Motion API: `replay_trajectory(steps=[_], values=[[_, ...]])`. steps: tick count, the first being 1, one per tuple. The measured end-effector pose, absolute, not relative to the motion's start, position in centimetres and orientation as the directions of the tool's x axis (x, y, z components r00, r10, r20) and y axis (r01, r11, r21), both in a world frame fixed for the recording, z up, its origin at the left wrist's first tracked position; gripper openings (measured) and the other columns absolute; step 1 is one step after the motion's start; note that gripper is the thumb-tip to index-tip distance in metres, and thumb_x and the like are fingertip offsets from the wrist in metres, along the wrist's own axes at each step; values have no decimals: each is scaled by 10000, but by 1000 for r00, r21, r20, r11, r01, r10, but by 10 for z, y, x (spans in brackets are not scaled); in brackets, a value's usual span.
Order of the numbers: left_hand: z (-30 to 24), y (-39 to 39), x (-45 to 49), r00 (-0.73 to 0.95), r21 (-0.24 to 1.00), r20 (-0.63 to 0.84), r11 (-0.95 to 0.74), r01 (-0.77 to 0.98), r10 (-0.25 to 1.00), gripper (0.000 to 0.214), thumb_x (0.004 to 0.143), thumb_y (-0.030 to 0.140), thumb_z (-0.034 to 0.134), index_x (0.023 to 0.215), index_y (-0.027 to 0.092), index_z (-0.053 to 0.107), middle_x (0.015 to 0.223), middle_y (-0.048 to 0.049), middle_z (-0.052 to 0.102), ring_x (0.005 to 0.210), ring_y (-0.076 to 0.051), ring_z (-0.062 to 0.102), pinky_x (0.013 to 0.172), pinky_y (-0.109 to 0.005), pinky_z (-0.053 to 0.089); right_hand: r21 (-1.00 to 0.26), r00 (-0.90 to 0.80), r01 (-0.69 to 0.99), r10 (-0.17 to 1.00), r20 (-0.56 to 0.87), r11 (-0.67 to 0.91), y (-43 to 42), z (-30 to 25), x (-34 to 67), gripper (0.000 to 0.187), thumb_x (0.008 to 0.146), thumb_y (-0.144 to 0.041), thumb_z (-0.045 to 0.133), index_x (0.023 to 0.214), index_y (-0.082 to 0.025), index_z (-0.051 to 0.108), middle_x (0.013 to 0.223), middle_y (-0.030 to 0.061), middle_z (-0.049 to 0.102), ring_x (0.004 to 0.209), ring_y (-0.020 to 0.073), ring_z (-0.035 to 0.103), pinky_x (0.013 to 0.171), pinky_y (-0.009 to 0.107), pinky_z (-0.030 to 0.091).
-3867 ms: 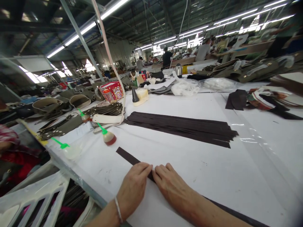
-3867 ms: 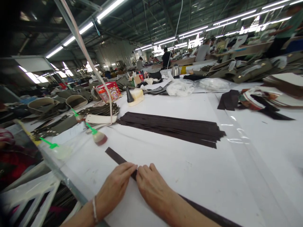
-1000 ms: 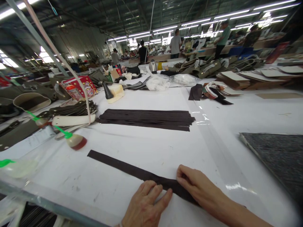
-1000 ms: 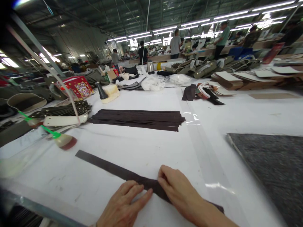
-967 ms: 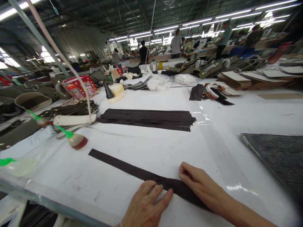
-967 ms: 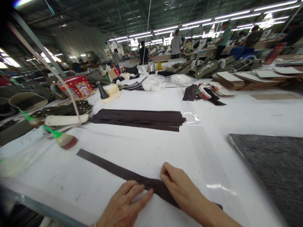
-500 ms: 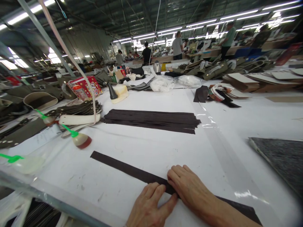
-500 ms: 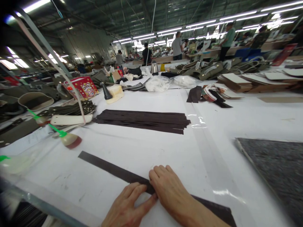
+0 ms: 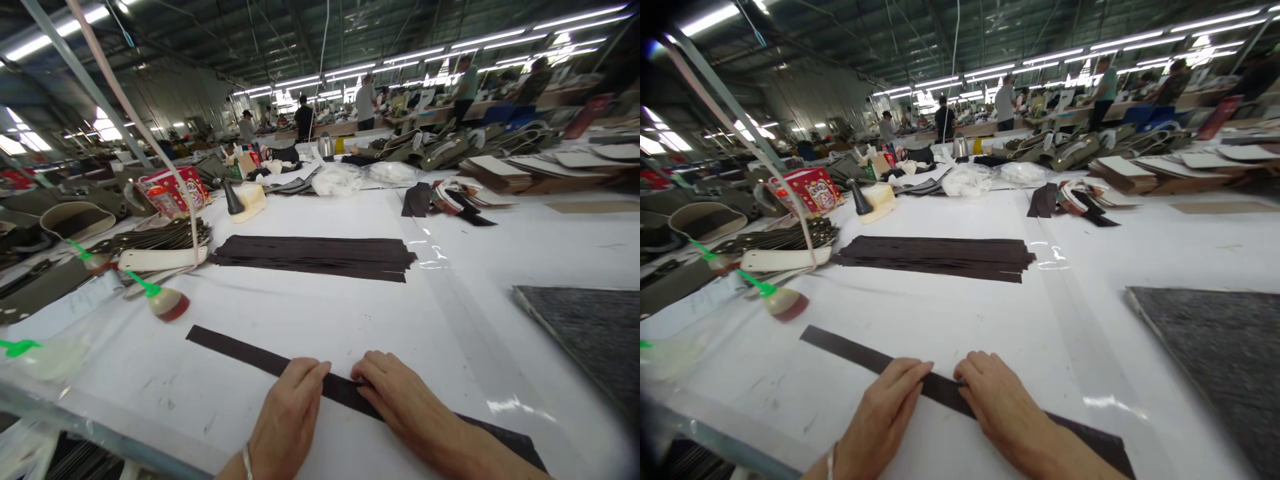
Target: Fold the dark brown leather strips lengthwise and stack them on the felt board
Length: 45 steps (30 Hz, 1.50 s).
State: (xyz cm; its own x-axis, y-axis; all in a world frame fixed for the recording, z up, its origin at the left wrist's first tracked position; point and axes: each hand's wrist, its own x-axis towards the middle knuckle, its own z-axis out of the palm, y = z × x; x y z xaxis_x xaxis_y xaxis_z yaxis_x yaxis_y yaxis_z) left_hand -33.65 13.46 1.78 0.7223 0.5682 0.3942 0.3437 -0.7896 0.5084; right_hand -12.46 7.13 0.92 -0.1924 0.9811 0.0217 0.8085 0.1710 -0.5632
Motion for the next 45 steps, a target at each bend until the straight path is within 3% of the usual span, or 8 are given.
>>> replay_trajectory(steps=[4,10,20,28,38,45], values=[[14,145,-337,832,447,295,-837,315,470,390,897,28,353,1191,165,570,969,-80,625,889,-196,574,818,-371,547,-531,-243,809,966,85,251,67,4,-123,219,876,-10,493,975,-187,576,936,35,560,851,200,517,755,333,432],[12,147,-341,887,316,266,-903,290,378,468,875,15,362,1289,161,523,1081,-100,621,952,-205,567,873,-386,535,-378,-353,832,914,202,405,54,2,-113,232,874,7,494,1003,-168,575,887,30,543,800,191,500,772,342,425],[8,146,-342,912,228,214,-925,303,351,539,849,5,350,1360,146,450,1127,-97,593,990,-211,528,902,-380,517,-205,-463,840,860,214,503,46,2,-108,174,912,-30,437,1003,-128,550,883,55,521,793,201,474,768,366,404],[10,142,-337,928,49,200,-949,312,315,659,755,-8,390,1379,199,437,1047,-96,575,928,-238,517,834,-395,520,-102,-489,847,840,237,522,37,8,-103,204,904,-24,411,1015,-104,562,864,65,522,768,203,463,733,362,386],[15,140,-329,954,-64,96,-954,292,285,795,691,-34,396,1422,277,356,973,-76,528,887,-252,483,784,-426,504,-100,-476,860,858,192,500,20,15,-86,256,924,-27,365,1070,-93,566,853,67,512,758,206,441,735,374,370],[19,139,-324,959,-116,116,-956,270,257,723,726,-27,399,1380,281,418,935,-69,538,823,-226,501,742,-390,504,-77,-464,870,863,199,486,0,17,-70,297,893,-5,393,1146,-63,537,878,76,519,778,205,454,766,383,363]])
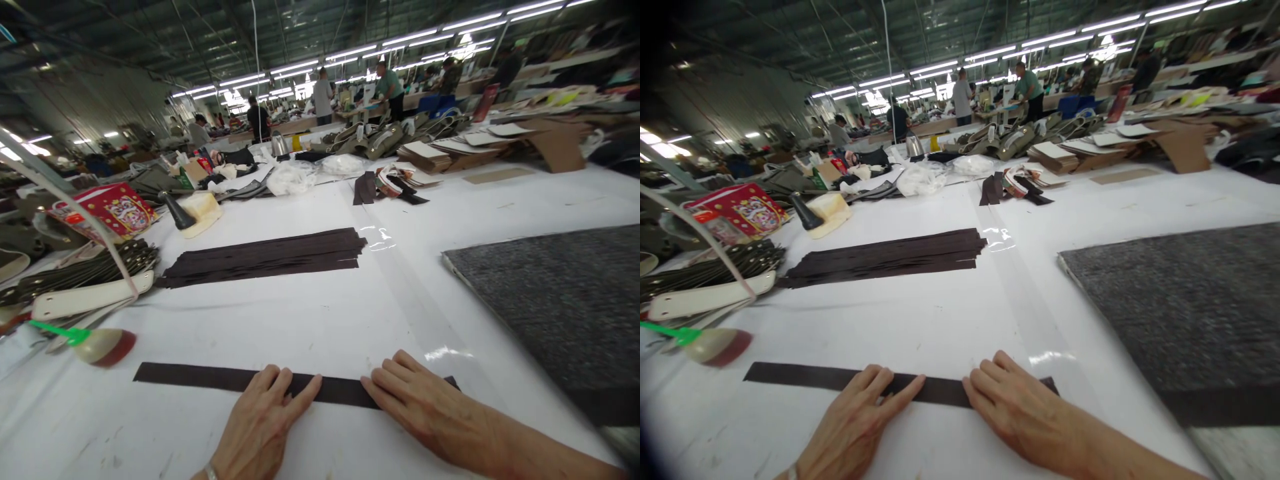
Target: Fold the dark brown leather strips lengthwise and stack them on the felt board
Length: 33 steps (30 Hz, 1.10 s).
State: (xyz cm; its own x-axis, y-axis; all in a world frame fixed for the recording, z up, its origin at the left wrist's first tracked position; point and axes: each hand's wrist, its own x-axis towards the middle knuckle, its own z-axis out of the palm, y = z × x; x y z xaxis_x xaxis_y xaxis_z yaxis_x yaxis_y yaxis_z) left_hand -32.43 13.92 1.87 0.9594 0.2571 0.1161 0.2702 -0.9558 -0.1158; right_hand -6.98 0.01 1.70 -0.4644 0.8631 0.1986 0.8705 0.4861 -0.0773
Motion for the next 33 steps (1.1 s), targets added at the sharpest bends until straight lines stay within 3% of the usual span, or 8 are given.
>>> replay_trajectory(steps=[4,6,11,16,20,27,33], values=[[15,140,-323,945,-163,270,-959,232,182,621,770,-32,357,1304,249,501,1206,-100,527,1029,-258,500,834,-399,477,-56,-474,866,851,226,497,-4,18,-65,310,899,-24,388,1174,-60,527,861,80,519,766,205,461,748,371,367],[11,141,-323,953,-142,276,-975,170,125,584,766,-37,343,1272,193,521,1262,-85,526,1082,-243,488,885,-373,459,-50,-480,862,844,238,504,-4,20,-64,295,906,-31,378,1152,-63,537,850,78,516,751,200,458,736,361,367],[5,145,-318,980,-75,195,-996,55,40,565,751,-40,336,1276,104,486,1149,-80,610,1017,-211,529,904,-331,464,-37,-476,867,849,228,496,-8,21,-59,289,921,-38,352,1138,-46,544,862,86,518,746,201,439,743,363,359],[11,143,-305,994,-78,108,-996,41,32,699,735,-35,346,1405,165,366,997,-66,622,851,-204,560,776,-336,510,-38,-456,883,873,172,468,-22,20,-49,314,916,-51,365,1190,-34,518,888,93,515,773,209,428,771,381,352],[13,141,-300,994,-134,108,-990,32,17,708,731,-9,377,1411,186,373,900,-58,605,756,-197,553,697,-324,509,-35,-444,889,879,176,456,-31,23,-42,322,918,-53,348,1190,-31,519,893,101,525,768,206,431,770,384,353],[0,146,-303,976,-205,213,-979,-8,-53,613,755,0,366,1332,176,473,1184,-96,584,1018,-222,551,848,-322,473,-37,-427,898,890,161,438,-43,25,-32,310,914,-45,366,1177,-47,529,894,94,531,776,202,448,801,389,349],[1,142,-295,979,-137,187,-989,-51,-76,523,818,22,380,1324,130,452,1077,-71,635,951,-202,556,839,-292,473,-50,-406,907,900,158,418,-54,25,-24,328,928,-59,339,1203,-40,518,910,100,537,784,207,450,807,421,366]])
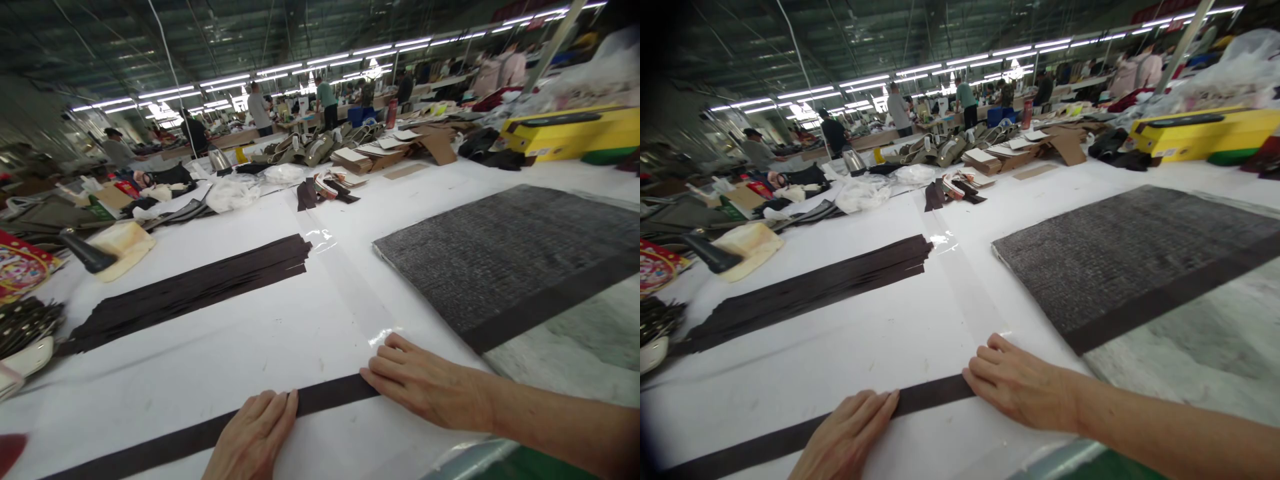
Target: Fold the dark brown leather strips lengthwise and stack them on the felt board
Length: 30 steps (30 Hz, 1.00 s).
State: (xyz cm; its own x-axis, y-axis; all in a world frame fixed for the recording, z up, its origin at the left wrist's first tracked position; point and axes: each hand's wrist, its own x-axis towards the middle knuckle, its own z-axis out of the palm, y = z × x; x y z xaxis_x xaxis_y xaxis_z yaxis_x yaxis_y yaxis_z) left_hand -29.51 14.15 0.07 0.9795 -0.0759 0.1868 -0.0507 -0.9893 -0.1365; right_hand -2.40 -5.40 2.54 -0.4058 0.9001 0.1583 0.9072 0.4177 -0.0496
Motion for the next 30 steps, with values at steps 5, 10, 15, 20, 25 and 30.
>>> replay_trajectory(steps=[5,10,15,20,25,30], values=[[11,130,-280,994,-114,98,-993,-27,-38,656,807,44,432,1441,165,313,899,-48,601,754,-193,533,698,-298,486,-47,-380,919,911,158,392,-65,32,-17,354,931,-49,296,1199,-49,527,895,113,556,795,213,467,815,430,384],[10,123,-271,995,-200,102,-980,8,-13,711,776,10,436,1441,231,319,899,-37,570,749,-197,507,692,-317,452,-44,-356,930,923,142,366,-78,33,-9,356,948,-65,281,1228,-28,498,912,120,551,795,215,453,823,441,380],[6,121,-271,993,-238,121,-971,26,-3,683,789,33,467,1426,248,344,909,-33,556,762,-193,484,703,-310,421,-51,-320,943,940,120,328,-94,32,0,368,945,-46,266,1240,-39,486,901,109,545,793,210,455,822,432,372],[5,116,-271,987,-264,161,-964,20,-23,631,817,69,469,1416,230,356,875,-36,543,744,-196,475,678,-310,419,-38,-277,956,941,192,289,-101,40,3,361,934,-21,276,1203,-68,512,911,99,563,808,203,476,842,431,360],[6,109,-271,986,-249,168,-967,60,18,692,742,5,434,1394,228,369,913,-42,570,779,-214,507,727,-344,453,-114,-122,978,924,363,174,-57,44,-43,509,845,26,308,1326,-87,428,1004,126,573,880,225,490,807,408,395],[0,108,-280,950,-159,303,-980,123,70,532,755,-7,373,1274,71,467,913,-83,603,836,-224,547,781,-340,481,-180,-154,962,953,262,205,-20,6,-102,622,716,1,406,1332,-83,435,1165,135,562,1004,262,492,925,451,400]])
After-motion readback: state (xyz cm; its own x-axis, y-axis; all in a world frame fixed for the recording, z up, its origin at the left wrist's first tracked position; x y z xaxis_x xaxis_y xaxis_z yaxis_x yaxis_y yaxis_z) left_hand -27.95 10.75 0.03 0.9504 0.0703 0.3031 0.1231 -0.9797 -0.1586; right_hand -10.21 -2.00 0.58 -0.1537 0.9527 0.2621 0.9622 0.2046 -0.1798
